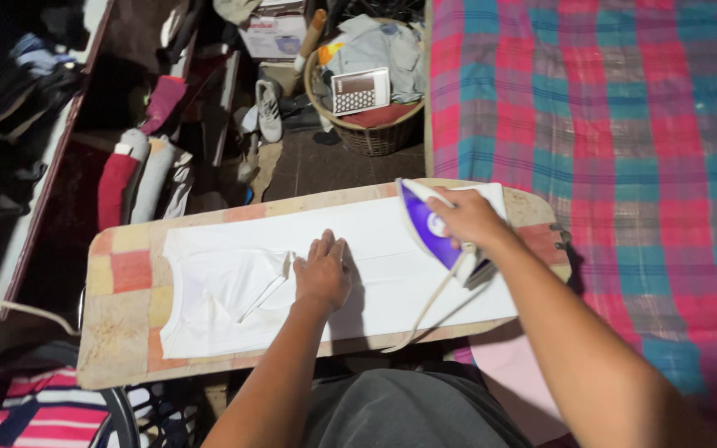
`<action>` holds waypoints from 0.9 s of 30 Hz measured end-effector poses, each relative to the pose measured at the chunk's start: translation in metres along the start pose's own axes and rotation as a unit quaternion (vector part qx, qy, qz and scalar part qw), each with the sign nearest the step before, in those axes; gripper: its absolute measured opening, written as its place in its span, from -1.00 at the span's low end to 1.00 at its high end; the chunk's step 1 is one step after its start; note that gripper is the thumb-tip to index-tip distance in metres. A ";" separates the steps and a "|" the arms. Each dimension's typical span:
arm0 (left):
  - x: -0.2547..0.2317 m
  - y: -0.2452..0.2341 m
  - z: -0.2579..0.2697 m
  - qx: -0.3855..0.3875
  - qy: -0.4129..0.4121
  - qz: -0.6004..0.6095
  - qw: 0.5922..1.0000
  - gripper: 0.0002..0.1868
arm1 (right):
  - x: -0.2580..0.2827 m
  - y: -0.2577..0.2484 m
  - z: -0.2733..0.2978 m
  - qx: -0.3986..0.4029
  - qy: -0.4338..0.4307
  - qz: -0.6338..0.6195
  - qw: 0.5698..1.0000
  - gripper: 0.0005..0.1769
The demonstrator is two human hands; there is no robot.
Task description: The person irons a white garment on a wooden ironing board. They repeatedly smooth the fabric, use a purple and white iron to press different sections, and fold the garment into a neat rectangle.
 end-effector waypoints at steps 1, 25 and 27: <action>0.000 0.000 0.000 0.000 0.002 0.000 1.000 -0.38 | -0.010 -0.013 0.004 -0.017 0.015 -0.031 0.999 -0.40; -0.002 0.001 -0.003 0.004 -0.019 0.049 0.999 -0.39 | 0.049 0.045 -0.012 0.047 -0.041 0.031 0.998 -0.45; -0.003 0.002 -0.004 -0.009 -0.016 0.051 0.999 -0.39 | 0.037 0.026 -0.009 0.027 -0.024 0.024 0.999 -0.46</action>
Point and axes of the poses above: each hand's wrist, its own z-axis away from the middle knuckle, its own y-axis out of the palm, x = y × z, the point moved 4 cm from there along -z, towards the middle knuckle, and after that the axes turned 2 degrees about -x, right-handed, at the moved point
